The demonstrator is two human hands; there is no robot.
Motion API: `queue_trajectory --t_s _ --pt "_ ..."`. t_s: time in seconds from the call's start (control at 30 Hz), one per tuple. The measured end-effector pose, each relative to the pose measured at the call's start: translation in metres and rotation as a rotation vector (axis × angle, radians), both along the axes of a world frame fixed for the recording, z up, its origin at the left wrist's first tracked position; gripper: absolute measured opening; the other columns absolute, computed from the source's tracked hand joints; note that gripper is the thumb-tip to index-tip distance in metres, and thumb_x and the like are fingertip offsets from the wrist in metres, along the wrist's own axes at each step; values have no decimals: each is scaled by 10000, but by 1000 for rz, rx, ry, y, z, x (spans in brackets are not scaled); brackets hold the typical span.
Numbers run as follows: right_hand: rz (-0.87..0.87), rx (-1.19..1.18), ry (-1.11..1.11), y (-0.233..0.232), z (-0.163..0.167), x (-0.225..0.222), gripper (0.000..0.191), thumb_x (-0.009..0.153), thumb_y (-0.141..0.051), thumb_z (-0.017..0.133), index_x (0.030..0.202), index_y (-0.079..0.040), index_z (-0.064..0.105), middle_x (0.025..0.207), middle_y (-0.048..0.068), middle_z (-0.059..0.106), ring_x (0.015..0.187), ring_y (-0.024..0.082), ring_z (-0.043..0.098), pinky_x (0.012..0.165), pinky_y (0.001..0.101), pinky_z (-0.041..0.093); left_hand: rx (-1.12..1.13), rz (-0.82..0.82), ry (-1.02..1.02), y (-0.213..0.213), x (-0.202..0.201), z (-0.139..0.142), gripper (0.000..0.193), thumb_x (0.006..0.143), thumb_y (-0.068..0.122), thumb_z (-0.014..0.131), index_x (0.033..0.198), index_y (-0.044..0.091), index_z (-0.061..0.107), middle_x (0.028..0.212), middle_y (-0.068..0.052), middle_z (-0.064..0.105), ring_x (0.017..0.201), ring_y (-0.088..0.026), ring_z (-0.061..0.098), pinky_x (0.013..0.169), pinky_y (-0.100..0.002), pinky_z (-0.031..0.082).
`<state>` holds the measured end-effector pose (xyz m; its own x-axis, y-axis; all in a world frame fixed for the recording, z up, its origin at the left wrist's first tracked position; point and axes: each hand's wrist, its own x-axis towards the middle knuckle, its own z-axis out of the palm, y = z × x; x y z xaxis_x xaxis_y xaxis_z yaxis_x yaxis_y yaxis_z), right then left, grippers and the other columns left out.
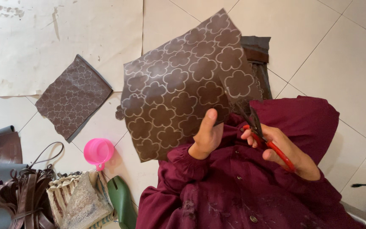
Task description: The person sits on the floor and uses red-handled scissors to cut small flower-shaped pieces from a brown patterned sheet. They trim the edges of each cutout and place the finished pieces on the floor beside them.
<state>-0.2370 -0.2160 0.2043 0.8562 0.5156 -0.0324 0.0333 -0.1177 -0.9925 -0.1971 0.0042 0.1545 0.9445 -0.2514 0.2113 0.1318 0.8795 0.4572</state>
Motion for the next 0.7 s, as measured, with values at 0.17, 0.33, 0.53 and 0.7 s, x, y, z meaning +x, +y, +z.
queue_trajectory --t_s 0.17,0.33,0.53,0.7 --pt "-114 181 76 -28 4 4 852 835 -818 617 1145 -25 602 1100 144 647 896 185 592 823 327 524 -145 94 -47 23 0 -12 244 1096 103 549 1308 4 622 1309 -85 648 1232 -192 574 1139 -363 419" --pt "-215 547 34 -38 -26 26 674 962 -690 639 1194 -62 556 1146 108 624 1000 179 619 908 327 532 -155 -39 37 29 4 -11 481 922 8 593 1399 29 542 1351 -107 632 1274 -263 594 1128 -412 459" --pt "-604 721 31 -15 -14 39 271 1020 -21 747 854 -84 543 779 29 584 659 121 561 642 271 452 -143 -324 38 43 17 -2 599 954 25 717 1491 -66 467 1432 -220 558 1346 -356 528 1166 -477 422" --pt "-760 379 -96 19 26 45 171 880 32 647 1026 -56 642 948 11 667 829 94 621 780 231 488 -71 -540 -412 38 15 14 1181 695 330 972 1634 102 293 1725 -113 241 1601 -248 257 1310 -468 250"
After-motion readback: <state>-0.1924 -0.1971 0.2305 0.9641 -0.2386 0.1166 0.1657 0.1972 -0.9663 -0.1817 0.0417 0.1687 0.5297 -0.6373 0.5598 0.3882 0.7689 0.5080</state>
